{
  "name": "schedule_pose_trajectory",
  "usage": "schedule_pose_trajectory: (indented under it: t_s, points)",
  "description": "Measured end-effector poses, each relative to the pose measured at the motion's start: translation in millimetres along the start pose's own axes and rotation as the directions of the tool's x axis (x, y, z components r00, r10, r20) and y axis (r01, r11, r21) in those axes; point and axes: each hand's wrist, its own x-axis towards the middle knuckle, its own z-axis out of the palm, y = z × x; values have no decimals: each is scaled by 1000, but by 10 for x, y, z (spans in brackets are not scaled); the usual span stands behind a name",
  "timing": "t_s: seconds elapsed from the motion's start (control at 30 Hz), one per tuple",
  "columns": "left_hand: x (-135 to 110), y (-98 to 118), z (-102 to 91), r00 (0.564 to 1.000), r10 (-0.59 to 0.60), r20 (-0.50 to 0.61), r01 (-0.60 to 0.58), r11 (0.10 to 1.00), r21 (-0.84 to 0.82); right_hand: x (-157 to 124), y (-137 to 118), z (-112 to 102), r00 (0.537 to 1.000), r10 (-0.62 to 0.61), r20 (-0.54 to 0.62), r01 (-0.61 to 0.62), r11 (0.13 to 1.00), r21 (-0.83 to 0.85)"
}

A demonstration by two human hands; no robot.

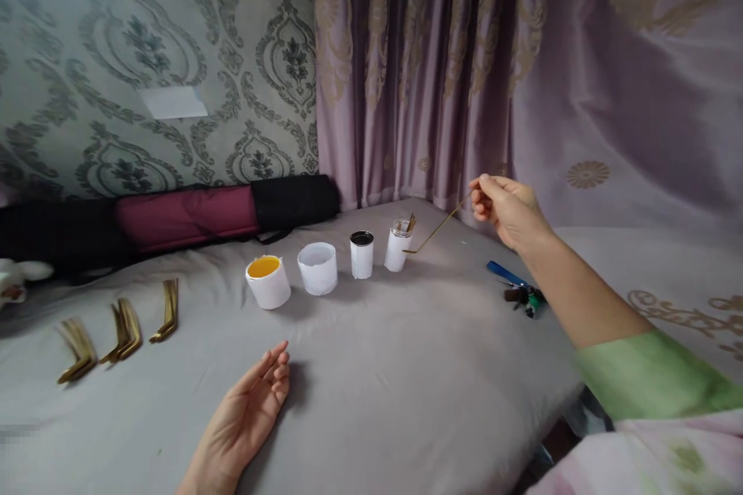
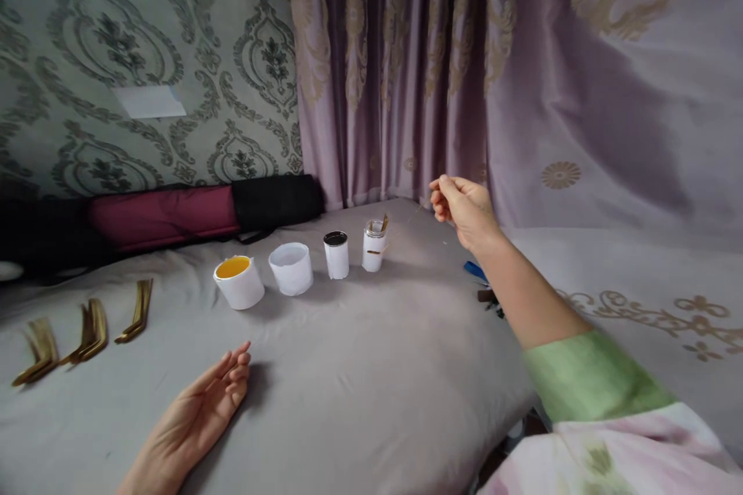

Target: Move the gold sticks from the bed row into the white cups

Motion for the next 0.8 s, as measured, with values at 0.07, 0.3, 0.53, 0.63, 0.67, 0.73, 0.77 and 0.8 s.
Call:
schedule_pose_trajectory:
  t_s: [0.07, 0.3, 0.53, 0.63, 0.67, 0.73, 0.77, 0.8]
  points:
    - [14, 1, -7, 1000, -6, -3, 6, 1000, -5, 51, -27, 5, 999, -29, -16, 28, 999, -30]
    - [32, -3, -35, 1000, 2, -21, -2, 1000, -14, 196, -116, 72, 990, -101, -96, 90, 990, -112]
    - [12, -7, -9, 998, 7, -61, -9, 999, -34, 339, -96, 139, 979, -179, -99, 163, 975, -150]
    - [10, -5, -2, 997, 10, -73, -12, 999, -35, 382, -95, 184, 974, -199, -109, 176, 966, -188]
    - [10, -4, -3, 997, 8, -76, -10, 999, -35, 393, -93, 199, 972, -206, -112, 181, 963, -200]
    - [13, -3, -5, 997, 3, -76, -6, 999, -40, 412, -85, 225, 968, -223, -118, 193, 956, -222]
    - [15, -2, -7, 997, 2, -72, -5, 999, -43, 420, -79, 235, 965, -235, -121, 202, 952, -232]
    - [16, -2, -10, 998, 0, -68, -3, 999, -45, 428, -72, 244, 961, -246, -123, 212, 947, -240]
